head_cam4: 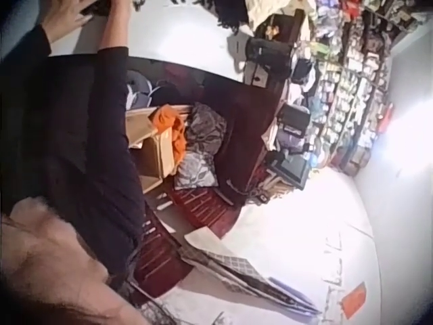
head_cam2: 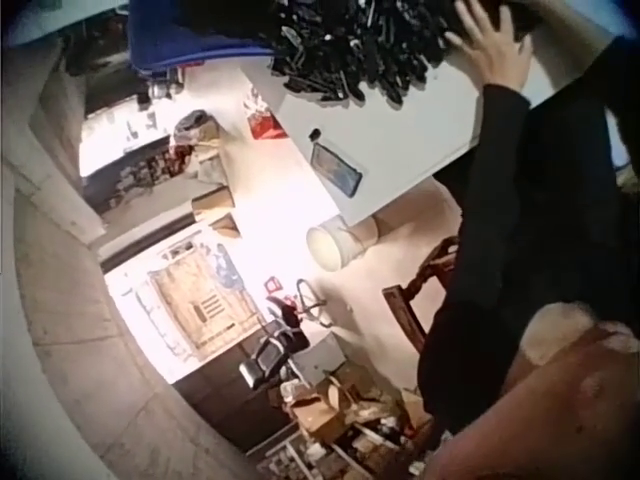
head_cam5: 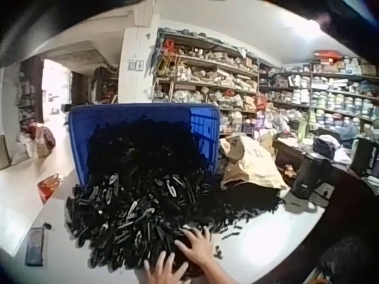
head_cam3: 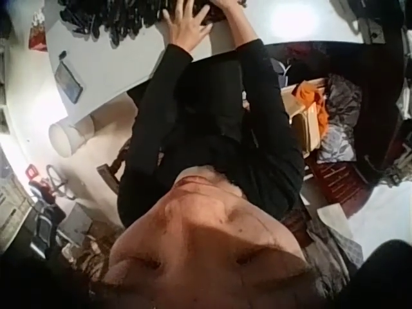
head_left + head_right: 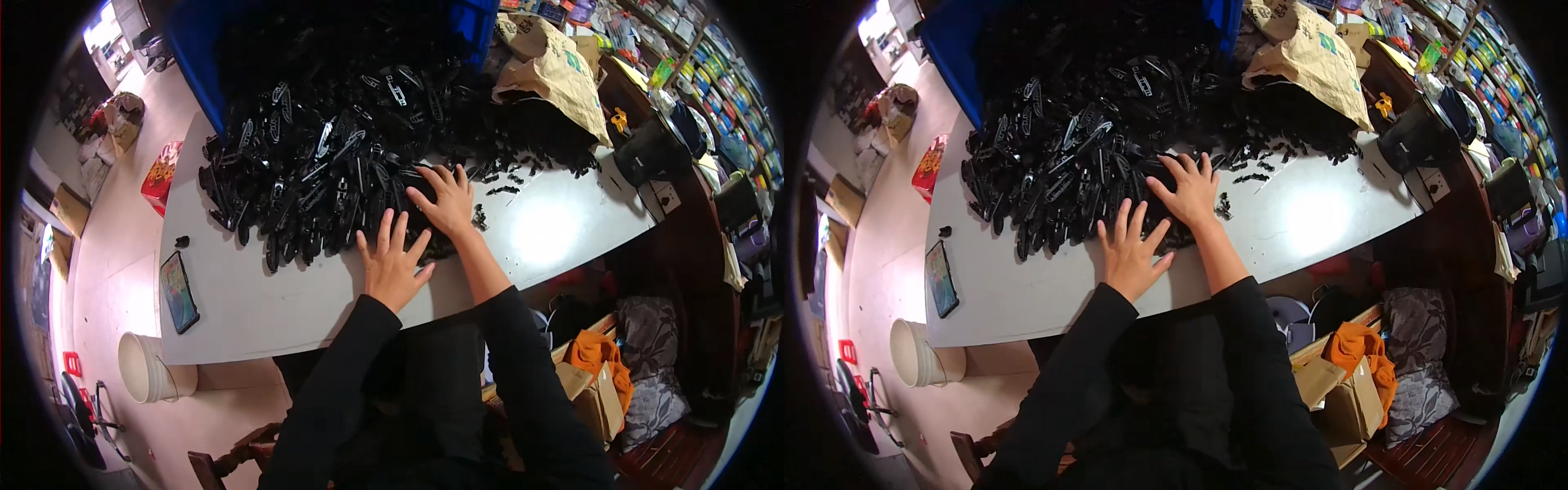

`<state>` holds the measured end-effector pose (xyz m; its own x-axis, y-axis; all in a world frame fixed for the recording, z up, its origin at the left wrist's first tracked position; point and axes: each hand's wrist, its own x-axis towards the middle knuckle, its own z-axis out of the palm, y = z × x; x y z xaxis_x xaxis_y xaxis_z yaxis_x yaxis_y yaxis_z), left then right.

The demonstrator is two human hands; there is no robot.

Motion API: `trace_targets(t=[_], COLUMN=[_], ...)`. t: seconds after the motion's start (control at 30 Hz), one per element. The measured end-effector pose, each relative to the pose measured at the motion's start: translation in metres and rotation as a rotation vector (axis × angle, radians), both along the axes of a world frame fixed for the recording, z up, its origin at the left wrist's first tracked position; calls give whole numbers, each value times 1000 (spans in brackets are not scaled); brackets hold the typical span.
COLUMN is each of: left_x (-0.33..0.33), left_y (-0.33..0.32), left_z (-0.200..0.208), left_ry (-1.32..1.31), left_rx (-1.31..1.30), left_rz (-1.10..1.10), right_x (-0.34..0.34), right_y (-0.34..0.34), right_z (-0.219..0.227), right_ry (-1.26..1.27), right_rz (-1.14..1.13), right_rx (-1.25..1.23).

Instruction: Manually assembling small black plastic components by attaching metal pieces.

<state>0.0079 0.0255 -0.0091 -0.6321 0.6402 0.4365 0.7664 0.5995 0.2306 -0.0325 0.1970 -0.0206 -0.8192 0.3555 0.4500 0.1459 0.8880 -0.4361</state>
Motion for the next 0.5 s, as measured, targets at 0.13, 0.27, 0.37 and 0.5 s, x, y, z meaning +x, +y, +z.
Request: trace_targets(t=[0.13, 0.27, 0.37, 0.5], left_x=[6, 13, 17, 24], left_y=[-15, -36, -56, -86], left_z=[4, 6, 6, 9], left_ry=[11, -29, -3, -19], left_rx=[-20, -33, -47, -57], left_rz=[38, 57, 72, 134], right_x=[5, 14, 19, 20], right_y=[-22, -48, -73, -109], right_z=[-2, -3, -1, -3], right_ry=[70, 84, 81, 111], right_rz=[68, 84, 67, 86], right_rx=[-16, -67, -23, -43])
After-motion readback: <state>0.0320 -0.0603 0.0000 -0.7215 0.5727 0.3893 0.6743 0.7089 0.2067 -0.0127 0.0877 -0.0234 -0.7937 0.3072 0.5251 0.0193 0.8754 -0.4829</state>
